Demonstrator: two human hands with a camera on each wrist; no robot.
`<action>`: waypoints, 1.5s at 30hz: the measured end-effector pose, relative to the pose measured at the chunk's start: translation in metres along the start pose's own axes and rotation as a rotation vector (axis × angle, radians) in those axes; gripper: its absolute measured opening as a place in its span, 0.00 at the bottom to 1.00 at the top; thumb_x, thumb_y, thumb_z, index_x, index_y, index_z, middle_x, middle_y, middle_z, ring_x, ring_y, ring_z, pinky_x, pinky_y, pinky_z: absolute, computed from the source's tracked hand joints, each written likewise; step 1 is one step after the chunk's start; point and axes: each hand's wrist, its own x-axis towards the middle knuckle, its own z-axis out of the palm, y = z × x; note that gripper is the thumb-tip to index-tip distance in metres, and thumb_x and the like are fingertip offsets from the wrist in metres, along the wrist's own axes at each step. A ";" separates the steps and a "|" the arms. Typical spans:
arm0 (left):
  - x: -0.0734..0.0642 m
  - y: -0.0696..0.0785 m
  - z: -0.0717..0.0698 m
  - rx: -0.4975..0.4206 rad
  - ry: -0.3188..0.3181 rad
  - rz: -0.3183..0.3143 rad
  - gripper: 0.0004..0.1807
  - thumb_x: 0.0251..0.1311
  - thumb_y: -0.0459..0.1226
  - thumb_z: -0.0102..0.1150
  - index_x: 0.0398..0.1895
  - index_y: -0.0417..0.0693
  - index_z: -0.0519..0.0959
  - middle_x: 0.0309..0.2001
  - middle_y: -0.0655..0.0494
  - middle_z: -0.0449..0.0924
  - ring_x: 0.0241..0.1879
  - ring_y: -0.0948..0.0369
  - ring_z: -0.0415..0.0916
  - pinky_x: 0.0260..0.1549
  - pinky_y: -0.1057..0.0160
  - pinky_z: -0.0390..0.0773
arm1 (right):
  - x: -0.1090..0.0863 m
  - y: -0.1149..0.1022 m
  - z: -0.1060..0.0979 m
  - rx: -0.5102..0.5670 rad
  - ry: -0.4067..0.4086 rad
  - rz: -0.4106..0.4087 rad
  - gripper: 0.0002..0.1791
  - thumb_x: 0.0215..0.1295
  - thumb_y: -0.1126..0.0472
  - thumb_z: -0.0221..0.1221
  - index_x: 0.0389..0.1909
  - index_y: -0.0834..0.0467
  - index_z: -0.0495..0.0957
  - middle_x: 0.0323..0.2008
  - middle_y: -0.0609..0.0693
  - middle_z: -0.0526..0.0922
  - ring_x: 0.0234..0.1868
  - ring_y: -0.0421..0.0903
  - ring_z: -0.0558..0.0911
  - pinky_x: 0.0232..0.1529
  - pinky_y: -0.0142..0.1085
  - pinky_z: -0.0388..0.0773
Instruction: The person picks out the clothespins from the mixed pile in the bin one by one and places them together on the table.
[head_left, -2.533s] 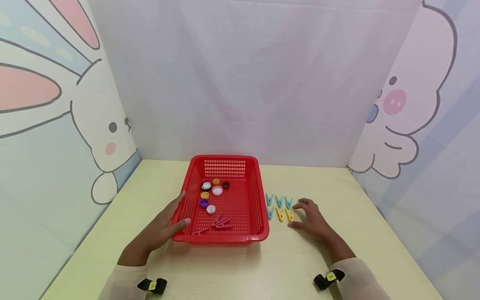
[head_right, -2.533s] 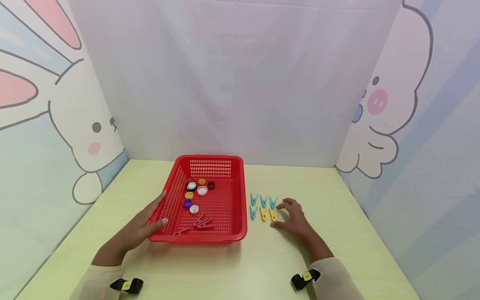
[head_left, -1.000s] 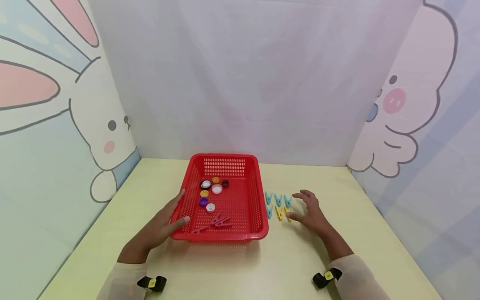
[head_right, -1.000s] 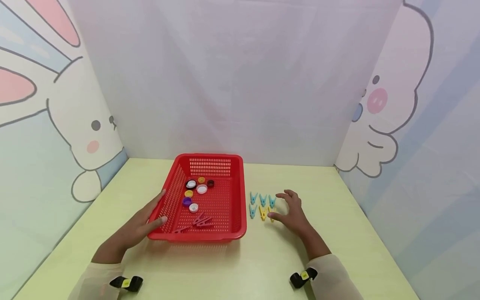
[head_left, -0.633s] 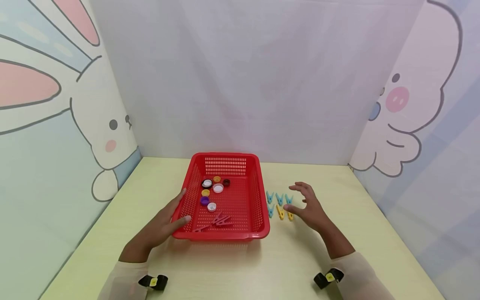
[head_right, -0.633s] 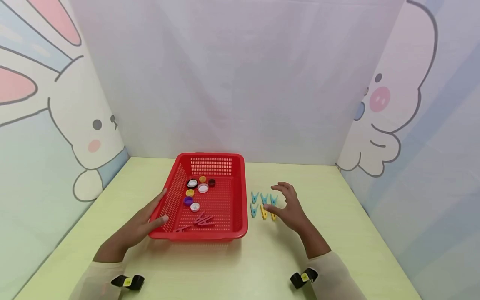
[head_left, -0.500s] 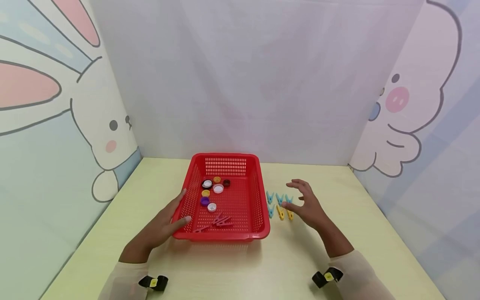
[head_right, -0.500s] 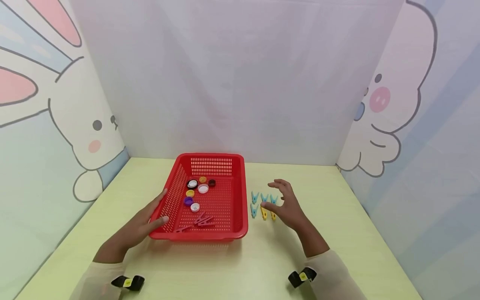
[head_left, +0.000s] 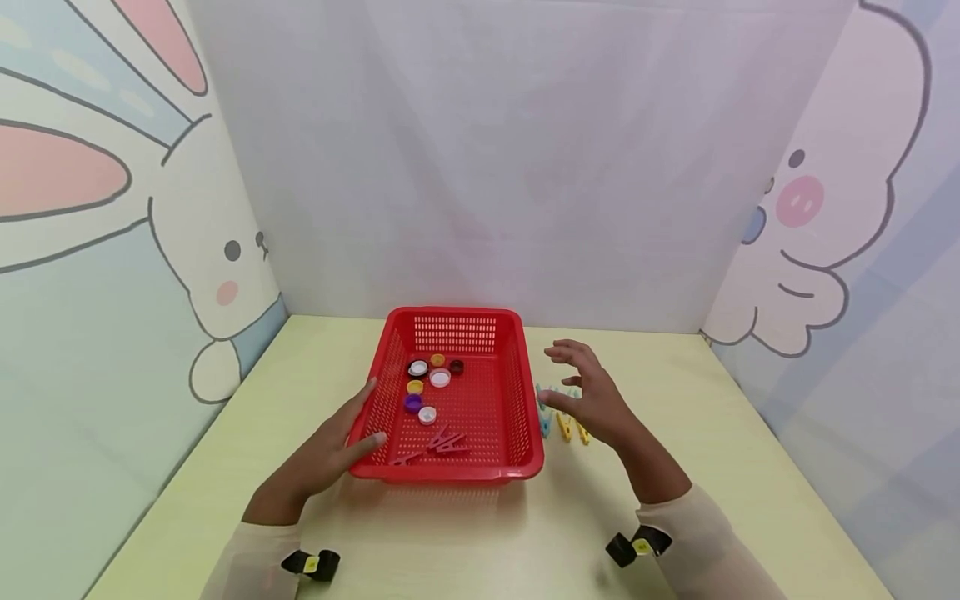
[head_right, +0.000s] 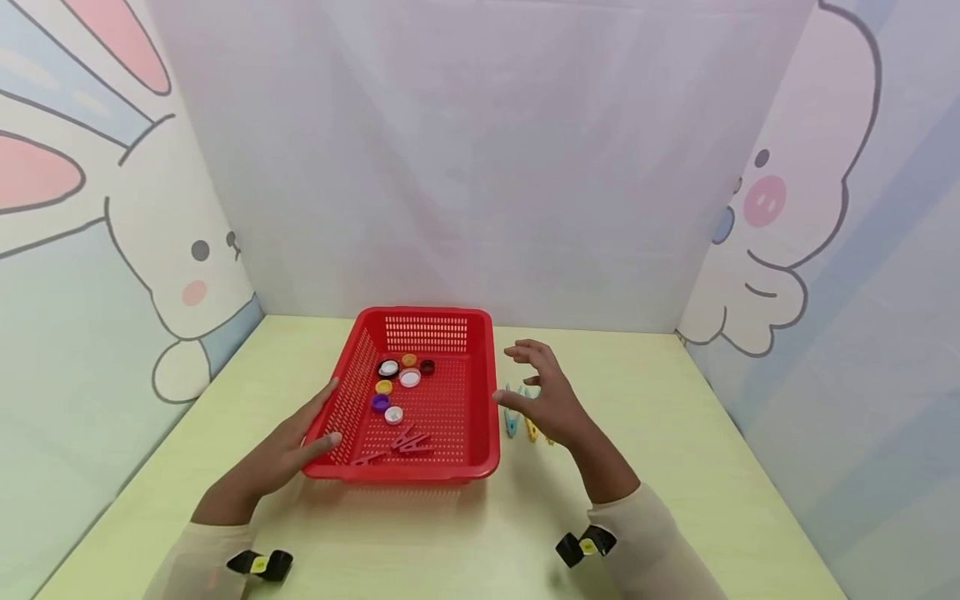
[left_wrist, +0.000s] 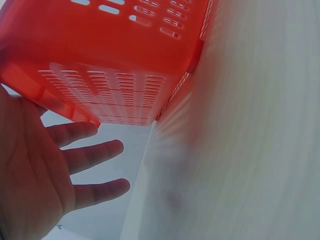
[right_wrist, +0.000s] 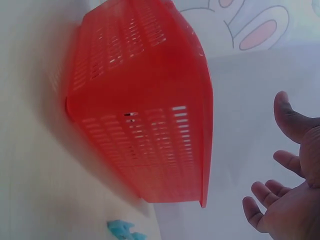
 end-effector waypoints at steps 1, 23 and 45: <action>0.000 0.000 0.000 -0.001 -0.002 -0.002 0.57 0.70 0.53 0.67 0.92 0.55 0.42 0.80 0.37 0.64 0.70 0.42 0.73 0.47 0.56 0.93 | 0.001 -0.003 0.001 0.009 -0.007 0.000 0.41 0.65 0.62 0.76 0.77 0.61 0.70 0.81 0.60 0.64 0.77 0.66 0.71 0.65 0.64 0.83; 0.000 0.004 -0.003 0.008 -0.023 -0.023 0.58 0.70 0.55 0.66 0.92 0.55 0.41 0.75 0.36 0.70 0.63 0.48 0.78 0.48 0.54 0.93 | 0.029 -0.048 0.045 0.223 -0.183 0.116 0.49 0.65 0.55 0.78 0.82 0.52 0.61 0.74 0.61 0.70 0.68 0.62 0.81 0.56 0.52 0.92; 0.001 0.007 -0.005 -0.001 -0.051 -0.079 0.59 0.70 0.58 0.66 0.92 0.59 0.39 0.67 0.41 0.77 0.55 0.55 0.80 0.47 0.57 0.93 | 0.047 -0.055 0.084 0.062 -0.499 0.209 0.48 0.66 0.49 0.76 0.82 0.55 0.64 0.71 0.60 0.77 0.67 0.56 0.81 0.58 0.52 0.91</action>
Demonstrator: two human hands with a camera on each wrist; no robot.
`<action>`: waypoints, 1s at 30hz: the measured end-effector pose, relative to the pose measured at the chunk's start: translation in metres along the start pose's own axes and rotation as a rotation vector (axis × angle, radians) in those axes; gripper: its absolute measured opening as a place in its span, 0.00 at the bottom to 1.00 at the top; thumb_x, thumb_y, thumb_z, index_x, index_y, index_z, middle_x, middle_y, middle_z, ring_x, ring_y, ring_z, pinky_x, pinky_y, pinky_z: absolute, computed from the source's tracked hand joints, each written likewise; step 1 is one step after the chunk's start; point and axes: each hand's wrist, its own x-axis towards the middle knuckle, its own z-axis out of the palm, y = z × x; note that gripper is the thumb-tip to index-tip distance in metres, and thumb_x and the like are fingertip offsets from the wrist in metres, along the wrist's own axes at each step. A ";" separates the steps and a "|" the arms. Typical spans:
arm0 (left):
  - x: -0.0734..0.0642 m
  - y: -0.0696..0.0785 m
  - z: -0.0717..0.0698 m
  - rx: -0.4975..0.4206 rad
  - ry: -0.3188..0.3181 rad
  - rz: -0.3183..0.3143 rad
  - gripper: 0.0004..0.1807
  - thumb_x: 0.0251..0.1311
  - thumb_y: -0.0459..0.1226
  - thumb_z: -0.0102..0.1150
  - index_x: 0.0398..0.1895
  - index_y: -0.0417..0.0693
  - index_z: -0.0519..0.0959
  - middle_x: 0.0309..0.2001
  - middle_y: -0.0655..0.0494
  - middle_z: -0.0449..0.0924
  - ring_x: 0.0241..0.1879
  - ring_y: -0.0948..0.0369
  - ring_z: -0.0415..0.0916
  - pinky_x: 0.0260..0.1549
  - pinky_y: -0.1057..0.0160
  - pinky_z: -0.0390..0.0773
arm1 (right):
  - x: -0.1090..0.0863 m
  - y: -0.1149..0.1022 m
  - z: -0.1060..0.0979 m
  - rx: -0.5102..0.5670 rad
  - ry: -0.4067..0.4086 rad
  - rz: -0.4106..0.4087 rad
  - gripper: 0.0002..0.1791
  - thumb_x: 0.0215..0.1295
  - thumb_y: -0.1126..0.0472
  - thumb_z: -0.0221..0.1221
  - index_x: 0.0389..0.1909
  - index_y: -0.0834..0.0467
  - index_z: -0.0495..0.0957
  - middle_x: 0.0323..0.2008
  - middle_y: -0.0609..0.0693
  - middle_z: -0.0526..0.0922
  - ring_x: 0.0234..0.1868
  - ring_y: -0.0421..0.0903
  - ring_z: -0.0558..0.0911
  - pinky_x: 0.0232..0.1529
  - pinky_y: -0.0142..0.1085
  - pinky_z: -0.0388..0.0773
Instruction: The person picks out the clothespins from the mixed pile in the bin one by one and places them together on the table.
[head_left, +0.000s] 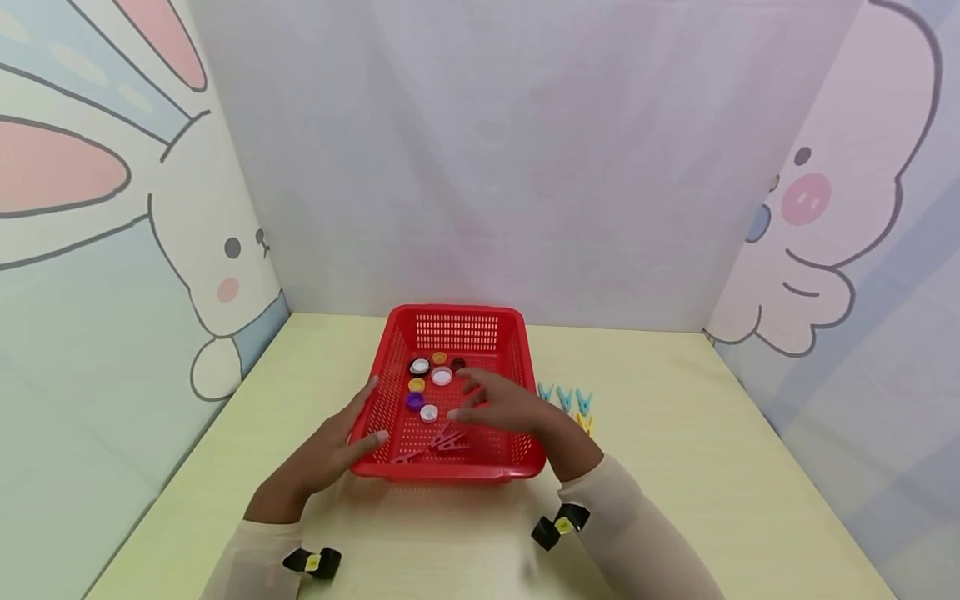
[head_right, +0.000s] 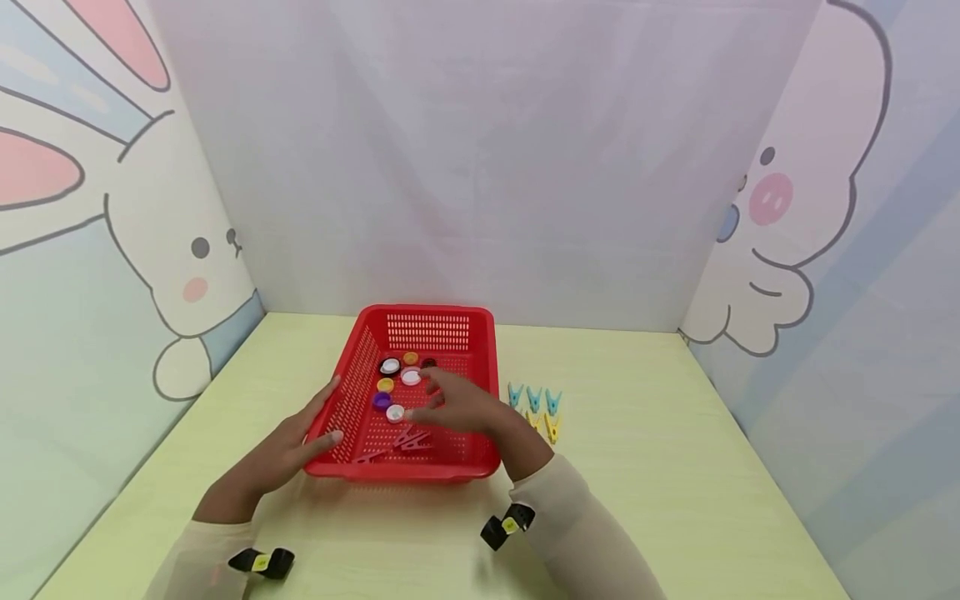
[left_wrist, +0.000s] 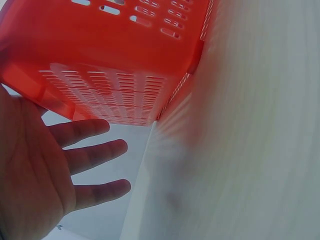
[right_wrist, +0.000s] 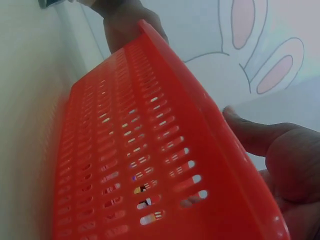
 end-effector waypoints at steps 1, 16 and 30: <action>0.000 0.000 0.000 -0.001 -0.001 0.000 0.59 0.70 0.58 0.66 0.92 0.59 0.39 0.66 0.41 0.77 0.55 0.55 0.80 0.47 0.57 0.93 | 0.000 0.000 0.001 -0.016 -0.015 0.005 0.47 0.65 0.50 0.76 0.81 0.56 0.65 0.70 0.60 0.77 0.65 0.56 0.82 0.57 0.51 0.91; -0.001 0.000 0.001 -0.005 -0.004 -0.023 0.58 0.71 0.56 0.66 0.92 0.61 0.39 0.64 0.43 0.79 0.52 0.56 0.81 0.47 0.59 0.93 | 0.001 0.002 0.012 -0.136 -0.157 0.063 0.42 0.64 0.53 0.77 0.77 0.56 0.72 0.68 0.59 0.80 0.64 0.58 0.82 0.61 0.56 0.88; -0.002 0.003 0.001 0.020 -0.004 0.026 0.59 0.70 0.58 0.66 0.92 0.57 0.39 0.61 0.42 0.81 0.49 0.57 0.81 0.46 0.60 0.93 | 0.001 0.006 0.019 -0.195 -0.206 0.091 0.40 0.64 0.53 0.77 0.75 0.56 0.74 0.66 0.56 0.81 0.67 0.58 0.82 0.65 0.57 0.86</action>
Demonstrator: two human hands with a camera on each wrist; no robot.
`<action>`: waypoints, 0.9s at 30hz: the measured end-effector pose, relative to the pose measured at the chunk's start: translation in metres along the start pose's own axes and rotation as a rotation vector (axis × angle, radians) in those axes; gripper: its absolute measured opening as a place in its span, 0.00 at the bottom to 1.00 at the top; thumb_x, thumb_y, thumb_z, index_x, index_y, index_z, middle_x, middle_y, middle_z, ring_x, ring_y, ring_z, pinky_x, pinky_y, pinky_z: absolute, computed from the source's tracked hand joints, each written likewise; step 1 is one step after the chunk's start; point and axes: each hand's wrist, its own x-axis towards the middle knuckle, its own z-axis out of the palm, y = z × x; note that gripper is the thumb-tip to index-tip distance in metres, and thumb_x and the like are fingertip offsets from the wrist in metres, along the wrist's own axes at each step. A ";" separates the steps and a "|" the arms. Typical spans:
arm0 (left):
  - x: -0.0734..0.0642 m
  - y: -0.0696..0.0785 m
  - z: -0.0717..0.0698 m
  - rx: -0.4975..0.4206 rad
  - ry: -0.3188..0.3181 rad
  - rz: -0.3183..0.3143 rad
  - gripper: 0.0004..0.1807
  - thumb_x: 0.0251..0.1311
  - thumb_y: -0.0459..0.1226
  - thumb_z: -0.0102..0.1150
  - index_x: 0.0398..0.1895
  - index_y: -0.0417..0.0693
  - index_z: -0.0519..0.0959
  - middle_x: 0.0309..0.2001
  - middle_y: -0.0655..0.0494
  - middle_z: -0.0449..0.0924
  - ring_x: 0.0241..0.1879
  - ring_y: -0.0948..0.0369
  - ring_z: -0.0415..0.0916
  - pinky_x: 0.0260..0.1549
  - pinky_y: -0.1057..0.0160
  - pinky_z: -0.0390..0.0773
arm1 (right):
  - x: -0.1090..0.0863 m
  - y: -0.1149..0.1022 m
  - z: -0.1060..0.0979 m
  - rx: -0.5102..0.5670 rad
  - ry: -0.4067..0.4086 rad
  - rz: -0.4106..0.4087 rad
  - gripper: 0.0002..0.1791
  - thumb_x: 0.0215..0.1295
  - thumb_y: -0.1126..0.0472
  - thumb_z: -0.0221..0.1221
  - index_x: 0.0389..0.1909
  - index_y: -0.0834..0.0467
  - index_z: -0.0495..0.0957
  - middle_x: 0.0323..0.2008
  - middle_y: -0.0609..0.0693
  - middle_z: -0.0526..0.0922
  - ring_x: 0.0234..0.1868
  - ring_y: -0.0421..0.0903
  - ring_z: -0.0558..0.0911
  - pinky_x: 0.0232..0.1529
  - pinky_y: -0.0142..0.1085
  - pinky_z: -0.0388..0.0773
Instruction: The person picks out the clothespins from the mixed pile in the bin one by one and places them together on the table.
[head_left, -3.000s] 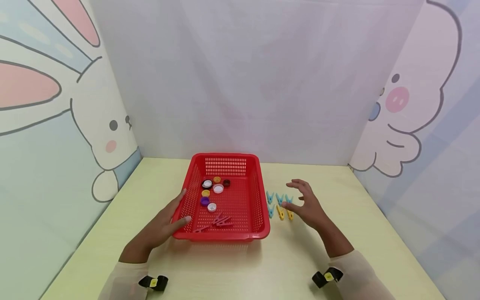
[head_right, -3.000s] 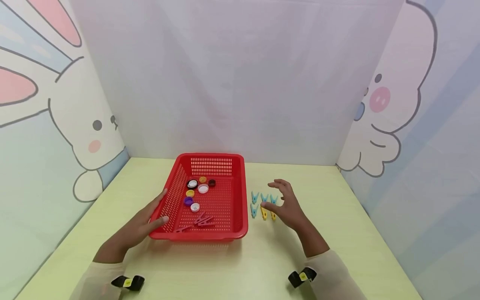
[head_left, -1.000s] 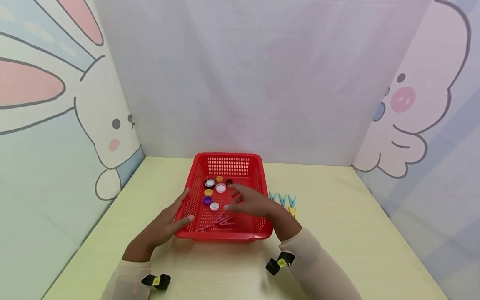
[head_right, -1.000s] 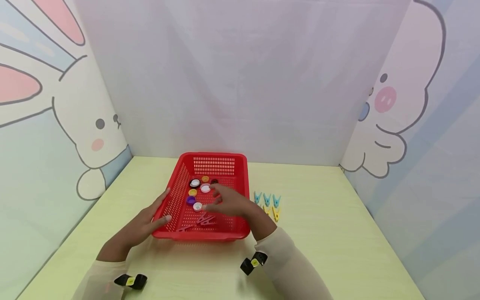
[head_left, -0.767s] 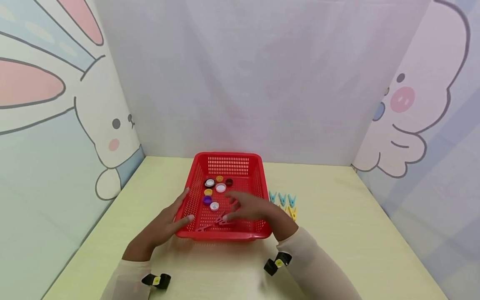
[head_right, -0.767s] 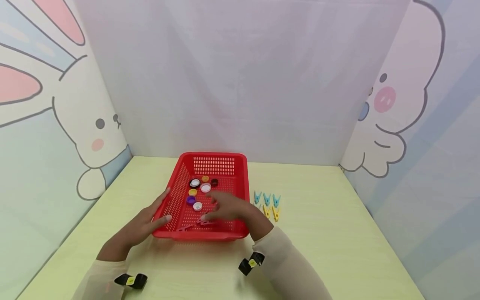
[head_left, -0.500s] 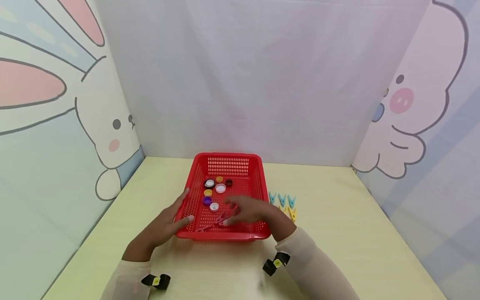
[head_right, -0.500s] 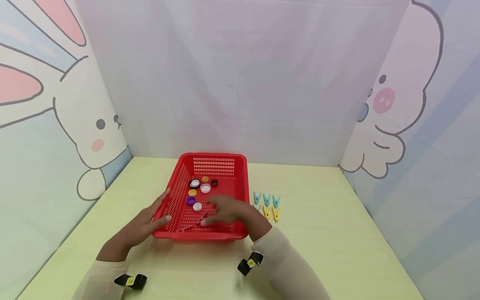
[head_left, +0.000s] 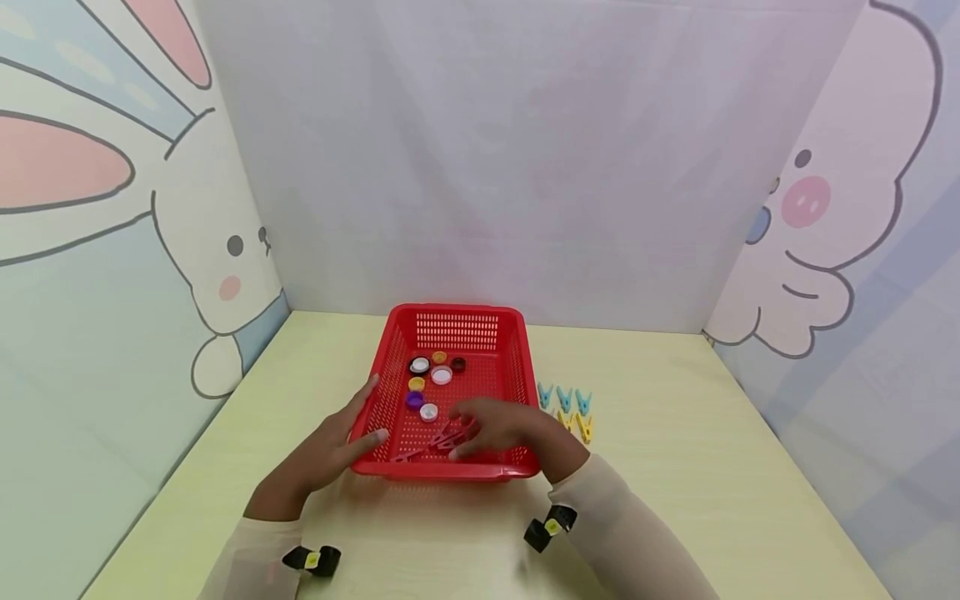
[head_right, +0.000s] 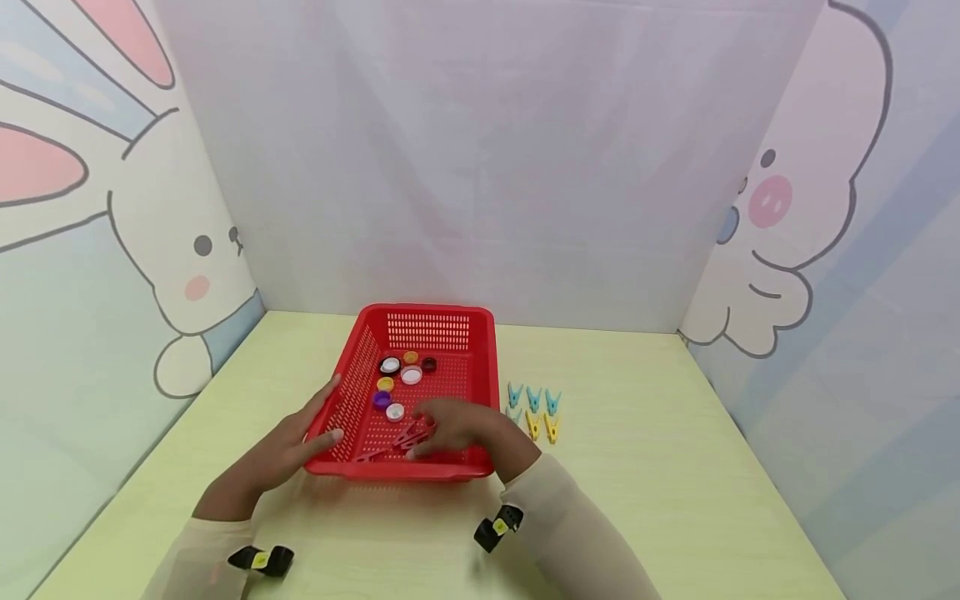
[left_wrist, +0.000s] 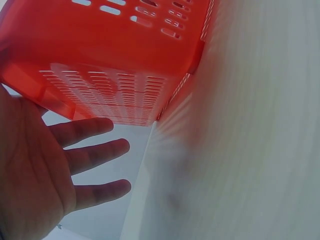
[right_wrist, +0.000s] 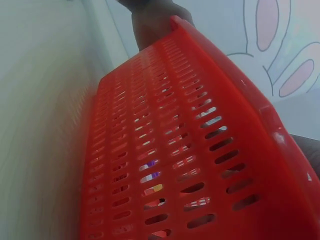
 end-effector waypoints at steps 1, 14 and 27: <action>0.000 0.000 0.000 -0.001 0.000 0.001 0.59 0.70 0.58 0.66 0.92 0.57 0.39 0.62 0.41 0.80 0.49 0.57 0.81 0.46 0.59 0.93 | 0.000 0.000 0.000 -0.008 0.000 0.003 0.40 0.64 0.53 0.77 0.75 0.56 0.75 0.66 0.56 0.82 0.67 0.57 0.81 0.66 0.57 0.86; -0.001 0.003 0.000 0.003 0.001 -0.019 0.60 0.70 0.58 0.66 0.92 0.56 0.39 0.63 0.41 0.79 0.51 0.56 0.80 0.46 0.60 0.93 | 0.002 -0.001 0.004 -0.102 0.004 0.039 0.39 0.59 0.51 0.79 0.72 0.52 0.79 0.63 0.50 0.84 0.64 0.51 0.80 0.66 0.57 0.86; 0.001 -0.001 0.000 -0.002 0.000 -0.031 0.59 0.70 0.56 0.66 0.92 0.59 0.38 0.61 0.44 0.80 0.50 0.57 0.81 0.46 0.59 0.93 | 0.000 -0.002 0.006 -0.108 0.029 0.020 0.37 0.60 0.52 0.79 0.70 0.55 0.80 0.60 0.51 0.86 0.62 0.50 0.82 0.65 0.55 0.86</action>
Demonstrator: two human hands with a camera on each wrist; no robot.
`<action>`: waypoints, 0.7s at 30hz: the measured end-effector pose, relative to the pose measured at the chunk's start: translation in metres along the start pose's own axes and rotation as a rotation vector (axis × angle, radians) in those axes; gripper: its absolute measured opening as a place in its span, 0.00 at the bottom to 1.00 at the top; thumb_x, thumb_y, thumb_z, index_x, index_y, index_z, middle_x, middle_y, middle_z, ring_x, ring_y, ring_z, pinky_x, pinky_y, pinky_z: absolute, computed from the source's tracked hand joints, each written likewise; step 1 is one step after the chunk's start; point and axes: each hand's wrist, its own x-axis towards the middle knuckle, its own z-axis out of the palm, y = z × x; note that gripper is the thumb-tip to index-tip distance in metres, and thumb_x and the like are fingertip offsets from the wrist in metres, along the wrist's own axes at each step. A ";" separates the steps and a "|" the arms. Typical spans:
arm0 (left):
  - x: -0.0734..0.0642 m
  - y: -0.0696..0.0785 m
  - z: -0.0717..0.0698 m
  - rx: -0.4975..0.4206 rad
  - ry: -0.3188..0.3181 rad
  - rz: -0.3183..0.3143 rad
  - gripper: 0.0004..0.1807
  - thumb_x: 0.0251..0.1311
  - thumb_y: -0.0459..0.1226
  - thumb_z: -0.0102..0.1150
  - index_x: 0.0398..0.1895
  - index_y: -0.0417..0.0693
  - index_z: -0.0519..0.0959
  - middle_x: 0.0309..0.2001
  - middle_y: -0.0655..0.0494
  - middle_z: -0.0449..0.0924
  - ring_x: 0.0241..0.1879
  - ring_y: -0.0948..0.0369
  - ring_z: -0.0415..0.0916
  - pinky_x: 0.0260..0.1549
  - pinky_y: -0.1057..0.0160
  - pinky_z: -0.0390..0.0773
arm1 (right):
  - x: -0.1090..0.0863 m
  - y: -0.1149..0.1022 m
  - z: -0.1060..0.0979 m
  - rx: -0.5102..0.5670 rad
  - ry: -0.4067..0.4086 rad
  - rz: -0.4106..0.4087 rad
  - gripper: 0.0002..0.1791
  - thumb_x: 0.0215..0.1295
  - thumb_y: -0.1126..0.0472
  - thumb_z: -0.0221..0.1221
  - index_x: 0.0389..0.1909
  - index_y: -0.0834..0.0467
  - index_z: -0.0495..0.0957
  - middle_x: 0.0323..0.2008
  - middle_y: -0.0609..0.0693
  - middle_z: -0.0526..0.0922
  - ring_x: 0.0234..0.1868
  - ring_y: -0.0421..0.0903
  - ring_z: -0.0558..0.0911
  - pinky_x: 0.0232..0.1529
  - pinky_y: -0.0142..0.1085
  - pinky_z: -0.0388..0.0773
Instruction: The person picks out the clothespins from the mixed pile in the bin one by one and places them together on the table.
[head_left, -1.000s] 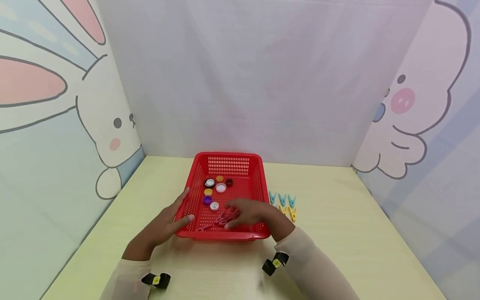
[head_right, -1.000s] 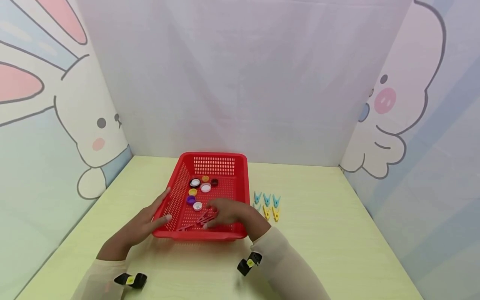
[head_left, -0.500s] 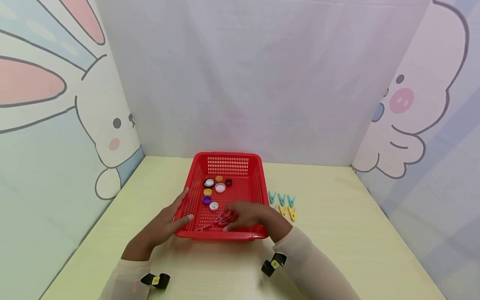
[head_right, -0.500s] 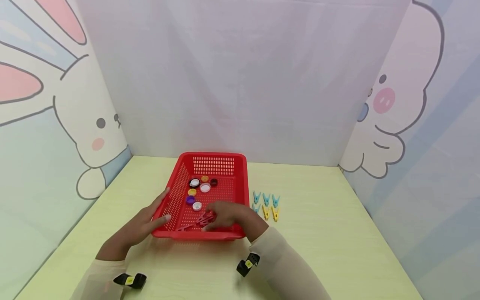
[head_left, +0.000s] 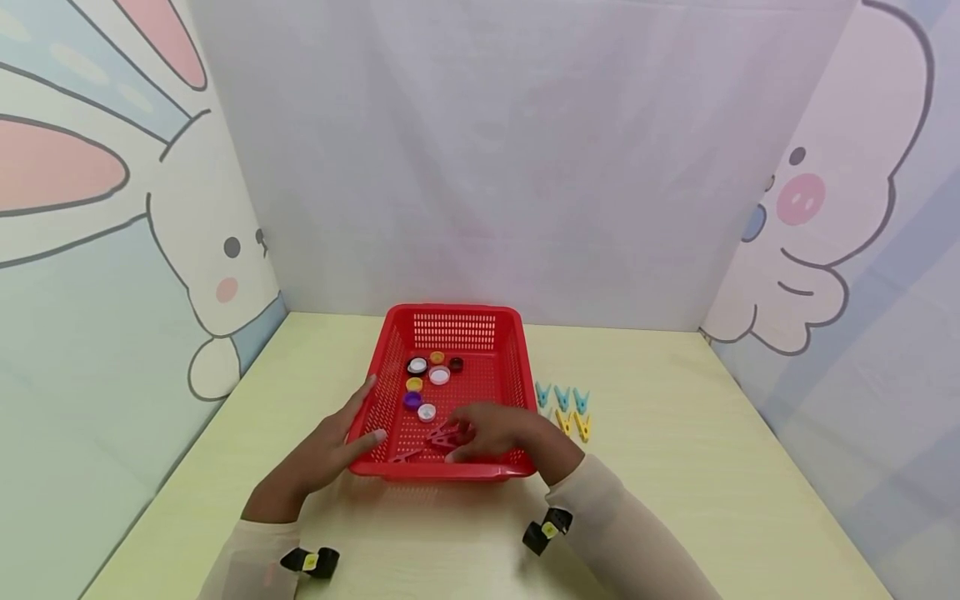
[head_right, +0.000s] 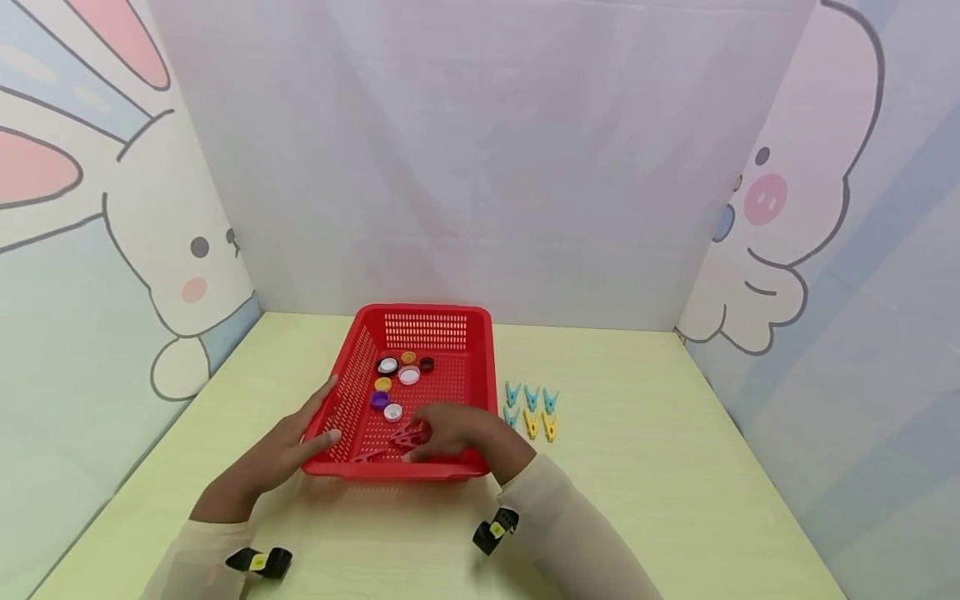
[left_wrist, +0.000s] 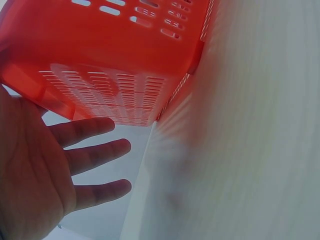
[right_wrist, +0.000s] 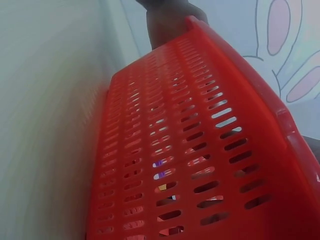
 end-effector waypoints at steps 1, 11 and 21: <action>0.000 0.000 0.000 0.001 0.002 0.002 0.58 0.70 0.56 0.66 0.92 0.59 0.38 0.61 0.44 0.80 0.50 0.57 0.81 0.46 0.60 0.92 | 0.000 0.000 0.000 0.000 0.007 -0.001 0.37 0.60 0.52 0.79 0.70 0.55 0.80 0.60 0.51 0.86 0.62 0.50 0.82 0.65 0.55 0.86; 0.000 0.000 0.000 0.000 0.001 0.012 0.59 0.70 0.57 0.66 0.92 0.58 0.38 0.62 0.42 0.80 0.50 0.56 0.81 0.45 0.60 0.93 | 0.000 -0.002 -0.003 0.047 0.109 -0.001 0.35 0.58 0.55 0.81 0.66 0.58 0.82 0.53 0.51 0.87 0.55 0.49 0.82 0.57 0.50 0.90; -0.001 0.001 0.000 -0.004 0.002 0.015 0.59 0.70 0.57 0.66 0.92 0.58 0.38 0.66 0.39 0.78 0.53 0.55 0.81 0.46 0.58 0.93 | -0.001 -0.005 -0.004 0.138 0.192 -0.051 0.32 0.54 0.70 0.81 0.62 0.61 0.84 0.48 0.50 0.88 0.53 0.51 0.91 0.50 0.48 0.93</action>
